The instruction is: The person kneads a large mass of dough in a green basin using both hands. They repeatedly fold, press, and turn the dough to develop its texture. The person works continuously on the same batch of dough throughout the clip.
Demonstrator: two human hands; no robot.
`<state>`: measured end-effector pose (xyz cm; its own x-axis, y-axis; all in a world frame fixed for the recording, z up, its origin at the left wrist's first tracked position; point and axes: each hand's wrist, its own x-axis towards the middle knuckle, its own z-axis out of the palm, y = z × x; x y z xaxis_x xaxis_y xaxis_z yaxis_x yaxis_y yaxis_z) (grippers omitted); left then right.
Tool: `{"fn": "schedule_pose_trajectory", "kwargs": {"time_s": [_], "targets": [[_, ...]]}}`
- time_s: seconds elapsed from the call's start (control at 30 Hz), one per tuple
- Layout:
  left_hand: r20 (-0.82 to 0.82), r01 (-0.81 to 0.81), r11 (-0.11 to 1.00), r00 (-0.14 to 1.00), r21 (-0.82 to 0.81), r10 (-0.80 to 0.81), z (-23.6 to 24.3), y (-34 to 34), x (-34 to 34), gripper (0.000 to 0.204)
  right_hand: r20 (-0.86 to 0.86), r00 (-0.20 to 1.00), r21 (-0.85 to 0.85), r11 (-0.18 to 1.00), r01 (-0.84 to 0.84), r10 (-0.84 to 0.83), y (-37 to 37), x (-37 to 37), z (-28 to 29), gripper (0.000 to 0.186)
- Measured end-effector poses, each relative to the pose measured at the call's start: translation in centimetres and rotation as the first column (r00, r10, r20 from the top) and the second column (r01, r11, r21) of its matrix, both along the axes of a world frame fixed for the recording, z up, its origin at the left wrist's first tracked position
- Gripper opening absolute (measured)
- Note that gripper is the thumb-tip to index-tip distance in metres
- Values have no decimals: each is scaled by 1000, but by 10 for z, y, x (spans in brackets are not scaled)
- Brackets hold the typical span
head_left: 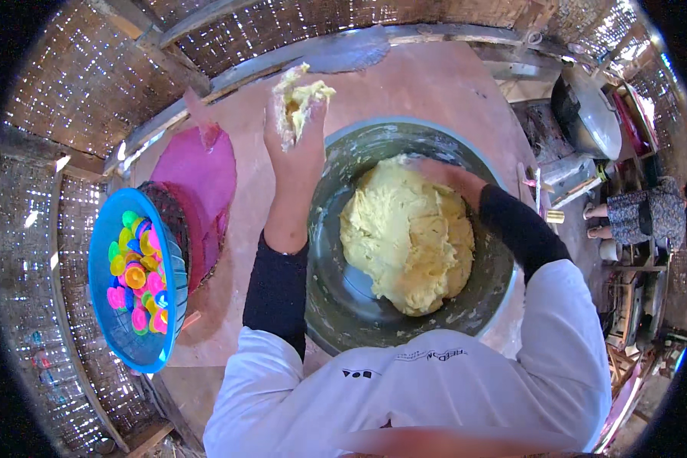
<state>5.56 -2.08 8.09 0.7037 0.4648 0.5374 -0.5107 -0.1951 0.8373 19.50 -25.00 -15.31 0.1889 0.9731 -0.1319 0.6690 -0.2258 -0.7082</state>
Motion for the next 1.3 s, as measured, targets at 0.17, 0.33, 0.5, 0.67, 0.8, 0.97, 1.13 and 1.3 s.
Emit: {"fn": "schedule_pose_trajectory", "kwargs": {"time_s": [0.17, 0.33, 0.5, 0.67, 0.8, 0.97, 1.13, 1.3], "targets": [[47, -18, 996, 999, 91, 14, -9, -4, 11, 37, -264, 949, -357, 931, 70, -173, 77, -29, 43, 41], [-37, 6, 861, 999, 509, 15, -37, -26, 18, 45, 138, 962, -298, 916, 269, -237, 95, -96, 81, 70], [-8, 15, 691, 1000, 722, -13, -56, -31, 12, 46, 176, 967, -413, 905, -98, 185, 55, -180, 144, 72], [-183, 167, 648, 982, 743, -43, -57, -34, -5, 43, 126, 983, -97, 988, -118, 130, -44, -214, 188, 45], [-272, 174, 788, 962, 590, -9, -50, -33, -9, 38, 69, 973, -302, 924, 233, -222, -67, -188, 198, 52], [-244, 150, 923, 968, 354, -64, -34, -28, -8, 35, 459, 746, -96, 807, 582, -483, -39, -138, 145, 69], [-185, 55, 954, 983, 294, 1, -37, -21, -3, 34, 403, 703, -112, 731, 673, -586, 4, -92, 77, 68], [-118, 34, 975, 993, 219, -8, -16, -21, 4, 34, 160, 868, -248, 832, 496, -469, 41, -68, 87, 57]]}}
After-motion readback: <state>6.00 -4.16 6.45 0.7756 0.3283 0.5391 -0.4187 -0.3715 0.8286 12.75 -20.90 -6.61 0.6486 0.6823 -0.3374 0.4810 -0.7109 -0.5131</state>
